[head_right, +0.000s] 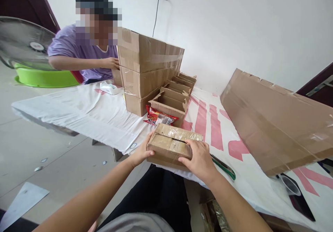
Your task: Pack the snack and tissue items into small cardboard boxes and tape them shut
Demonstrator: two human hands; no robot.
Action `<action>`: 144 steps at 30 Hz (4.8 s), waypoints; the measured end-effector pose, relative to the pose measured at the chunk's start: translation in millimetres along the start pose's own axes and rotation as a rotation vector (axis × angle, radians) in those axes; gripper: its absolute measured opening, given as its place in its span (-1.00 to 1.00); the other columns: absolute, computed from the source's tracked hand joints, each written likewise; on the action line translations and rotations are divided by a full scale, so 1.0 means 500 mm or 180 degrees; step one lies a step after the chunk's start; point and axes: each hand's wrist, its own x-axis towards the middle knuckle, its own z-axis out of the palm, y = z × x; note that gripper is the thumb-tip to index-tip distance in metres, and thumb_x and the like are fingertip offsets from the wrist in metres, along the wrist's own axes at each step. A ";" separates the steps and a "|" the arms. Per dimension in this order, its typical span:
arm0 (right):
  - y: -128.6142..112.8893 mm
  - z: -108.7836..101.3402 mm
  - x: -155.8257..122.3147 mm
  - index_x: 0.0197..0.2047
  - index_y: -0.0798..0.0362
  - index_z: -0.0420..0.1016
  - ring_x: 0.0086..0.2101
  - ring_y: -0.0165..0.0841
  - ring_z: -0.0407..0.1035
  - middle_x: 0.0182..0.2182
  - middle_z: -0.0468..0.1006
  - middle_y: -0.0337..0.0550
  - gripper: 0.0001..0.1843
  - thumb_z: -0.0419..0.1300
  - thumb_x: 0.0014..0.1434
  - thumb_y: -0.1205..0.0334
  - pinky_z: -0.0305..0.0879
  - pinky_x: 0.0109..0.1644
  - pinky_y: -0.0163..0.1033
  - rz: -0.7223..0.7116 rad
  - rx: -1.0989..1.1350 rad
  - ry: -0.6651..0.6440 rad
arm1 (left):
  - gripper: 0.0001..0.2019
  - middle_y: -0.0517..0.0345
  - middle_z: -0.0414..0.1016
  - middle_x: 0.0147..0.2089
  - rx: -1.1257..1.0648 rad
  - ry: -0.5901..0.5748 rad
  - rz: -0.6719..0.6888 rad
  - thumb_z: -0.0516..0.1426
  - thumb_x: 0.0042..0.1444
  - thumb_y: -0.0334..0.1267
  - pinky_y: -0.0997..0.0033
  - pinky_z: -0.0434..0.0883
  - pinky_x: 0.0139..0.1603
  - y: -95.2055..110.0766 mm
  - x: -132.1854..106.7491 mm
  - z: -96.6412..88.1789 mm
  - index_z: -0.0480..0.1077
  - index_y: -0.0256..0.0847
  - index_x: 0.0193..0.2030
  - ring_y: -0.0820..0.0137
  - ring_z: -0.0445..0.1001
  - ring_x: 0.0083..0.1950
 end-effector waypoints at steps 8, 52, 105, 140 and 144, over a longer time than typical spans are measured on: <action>0.002 0.021 -0.014 0.09 -0.04 0.31 -0.01 -0.06 0.34 -0.03 0.46 -0.04 -0.32 0.43 -0.10 0.16 0.25 0.09 0.12 -0.0349 -0.0233 0.0918 | 0.16 -0.20 0.04 0.44 0.0034 0.0002 -0.0056 0.26 -0.22 0.37 -0.09 -0.03 0.42 0.001 0.001 0.000 -0.07 -0.18 0.43 -0.15 -0.02 0.43; -0.003 0.042 -0.022 -0.15 -0.02 0.42 -0.20 -0.28 0.43 -0.25 0.50 -0.13 -0.89 0.13 0.25 0.26 0.45 -0.10 -0.10 0.0270 0.1637 0.2048 | 0.08 -0.17 0.13 0.40 0.0185 0.0071 0.0009 0.24 -0.19 0.37 -0.10 -0.11 0.44 -0.021 -0.002 -0.007 0.03 -0.17 0.40 -0.14 -0.09 0.46; -0.021 0.072 -0.007 -0.14 0.08 0.48 -0.20 -0.23 0.36 -0.23 0.49 -0.05 -0.83 0.08 0.26 0.34 0.37 -0.13 -0.13 -0.0106 -0.0022 0.2481 | -0.92 0.06 0.42 -0.39 0.5370 -0.2038 0.2528 0.14 0.12 -0.46 0.22 0.26 -0.28 0.290 0.156 0.153 0.37 -0.26 -0.37 0.20 0.37 -0.26; -0.017 0.076 -0.003 -0.13 0.05 0.48 -0.22 -0.24 0.36 -0.24 0.50 -0.06 -0.80 0.05 0.27 0.33 0.36 -0.15 -0.13 -0.0101 -0.0066 0.2468 | -0.88 0.04 0.44 -0.38 0.5376 -0.2330 0.2648 0.10 0.19 -0.44 0.24 0.25 -0.29 0.287 0.172 0.142 0.38 -0.25 -0.37 0.24 0.35 -0.27; -0.017 0.077 -0.003 -0.12 0.07 0.48 -0.22 -0.23 0.36 -0.23 0.50 -0.05 -0.81 0.07 0.25 0.35 0.36 -0.15 -0.14 -0.0115 -0.0105 0.2469 | -0.86 0.05 0.45 -0.39 0.5467 -0.2749 0.2853 0.11 0.19 -0.46 0.26 0.21 -0.30 0.297 0.194 0.160 0.40 -0.26 -0.40 0.24 0.37 -0.27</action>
